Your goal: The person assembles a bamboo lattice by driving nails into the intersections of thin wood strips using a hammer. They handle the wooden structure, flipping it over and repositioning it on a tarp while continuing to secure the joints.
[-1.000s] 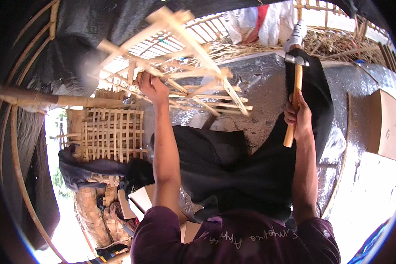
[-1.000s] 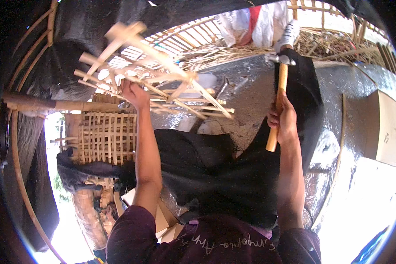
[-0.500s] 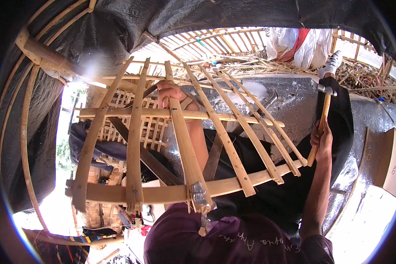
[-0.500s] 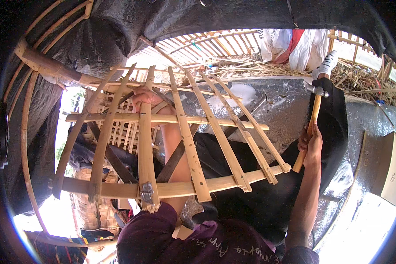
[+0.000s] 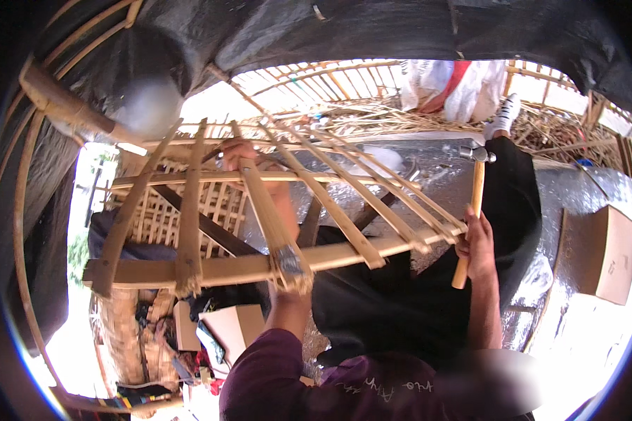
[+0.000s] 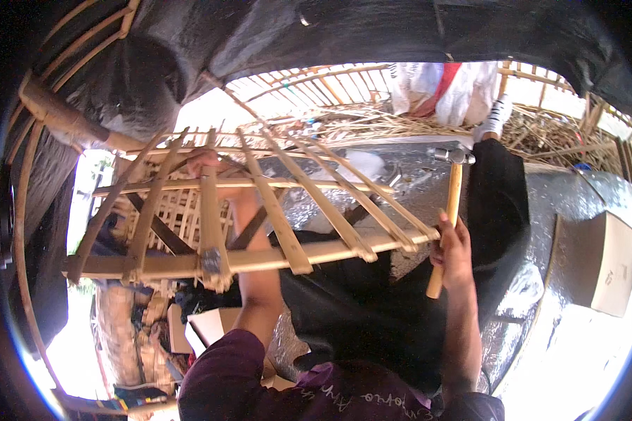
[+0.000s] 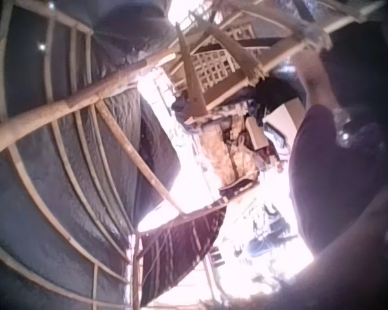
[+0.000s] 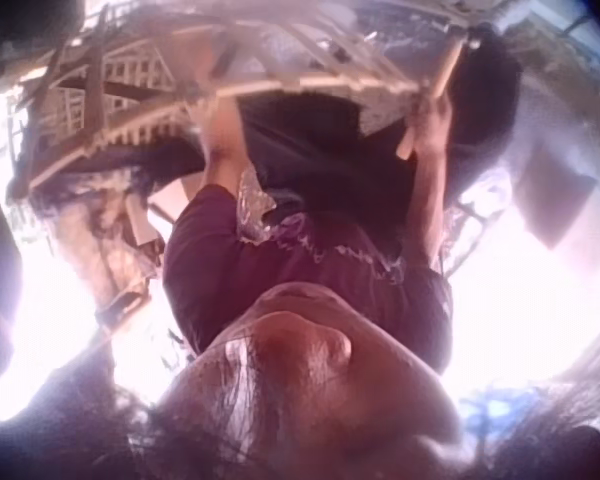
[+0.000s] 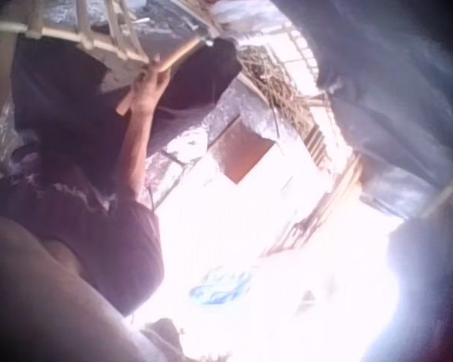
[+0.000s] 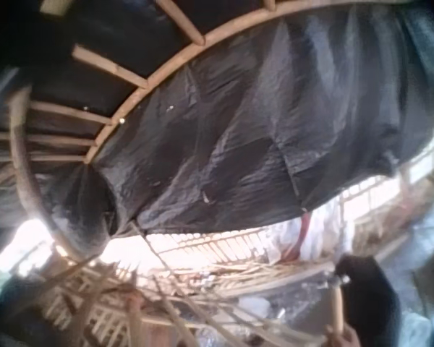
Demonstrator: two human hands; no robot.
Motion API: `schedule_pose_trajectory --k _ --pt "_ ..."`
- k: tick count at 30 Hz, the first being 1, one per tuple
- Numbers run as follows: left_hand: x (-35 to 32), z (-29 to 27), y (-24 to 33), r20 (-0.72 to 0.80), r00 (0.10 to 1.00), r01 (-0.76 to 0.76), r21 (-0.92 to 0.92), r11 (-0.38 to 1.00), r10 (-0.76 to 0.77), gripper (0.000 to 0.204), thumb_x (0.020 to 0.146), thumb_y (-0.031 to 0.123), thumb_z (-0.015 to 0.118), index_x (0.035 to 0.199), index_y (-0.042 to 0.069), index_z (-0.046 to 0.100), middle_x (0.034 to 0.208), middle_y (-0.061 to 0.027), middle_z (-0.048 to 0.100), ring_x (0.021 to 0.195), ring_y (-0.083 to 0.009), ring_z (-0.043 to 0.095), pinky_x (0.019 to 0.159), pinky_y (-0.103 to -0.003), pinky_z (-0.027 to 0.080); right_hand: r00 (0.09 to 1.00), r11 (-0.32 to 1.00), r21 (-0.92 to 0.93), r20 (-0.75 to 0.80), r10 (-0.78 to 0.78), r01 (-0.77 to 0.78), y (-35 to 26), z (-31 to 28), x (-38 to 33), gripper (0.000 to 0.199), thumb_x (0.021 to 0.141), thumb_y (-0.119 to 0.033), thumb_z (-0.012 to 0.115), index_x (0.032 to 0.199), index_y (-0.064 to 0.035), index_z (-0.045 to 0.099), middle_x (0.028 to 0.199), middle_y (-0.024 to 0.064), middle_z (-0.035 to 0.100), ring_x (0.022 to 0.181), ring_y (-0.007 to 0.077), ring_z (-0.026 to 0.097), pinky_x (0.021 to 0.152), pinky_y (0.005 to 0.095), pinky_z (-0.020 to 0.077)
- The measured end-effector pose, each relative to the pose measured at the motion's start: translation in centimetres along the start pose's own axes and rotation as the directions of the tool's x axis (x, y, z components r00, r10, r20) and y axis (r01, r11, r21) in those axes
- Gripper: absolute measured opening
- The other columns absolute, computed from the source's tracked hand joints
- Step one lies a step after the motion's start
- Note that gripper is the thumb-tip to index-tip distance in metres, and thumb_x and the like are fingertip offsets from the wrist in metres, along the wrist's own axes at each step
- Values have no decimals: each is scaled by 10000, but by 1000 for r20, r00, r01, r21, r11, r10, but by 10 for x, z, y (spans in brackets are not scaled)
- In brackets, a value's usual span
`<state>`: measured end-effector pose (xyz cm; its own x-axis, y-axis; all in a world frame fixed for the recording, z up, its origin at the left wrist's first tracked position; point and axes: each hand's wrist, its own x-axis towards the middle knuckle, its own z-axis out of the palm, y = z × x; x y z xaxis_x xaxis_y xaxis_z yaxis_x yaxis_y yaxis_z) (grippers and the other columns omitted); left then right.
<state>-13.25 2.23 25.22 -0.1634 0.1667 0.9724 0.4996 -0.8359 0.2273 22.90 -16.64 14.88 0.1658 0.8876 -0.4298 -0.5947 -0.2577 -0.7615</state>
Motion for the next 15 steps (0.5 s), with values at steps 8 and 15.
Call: schedule_pose_trajectory --k 8,15 --pt "36 19 -46 72 990 -125 76 989 120 314 984 359 432 945 65 535 879 -56 549 784 -188 513 773 -348 450 994 990 92 6 -106 105 -18 17 -38 224 957 -275 611 1005 -103 474 634 34 578 367 39 352 334 210 272" --pt "22 59 -10 603 786 470 -728 -500 -139 338 966 399 514 845 90 577 715 5 523 596 -115 482 538 -264 413 986 978 210 156 -55 22 -25 59 -47 275 990 -394 521 977 -130 448 853 128 677 378 40 330 343 189 258"
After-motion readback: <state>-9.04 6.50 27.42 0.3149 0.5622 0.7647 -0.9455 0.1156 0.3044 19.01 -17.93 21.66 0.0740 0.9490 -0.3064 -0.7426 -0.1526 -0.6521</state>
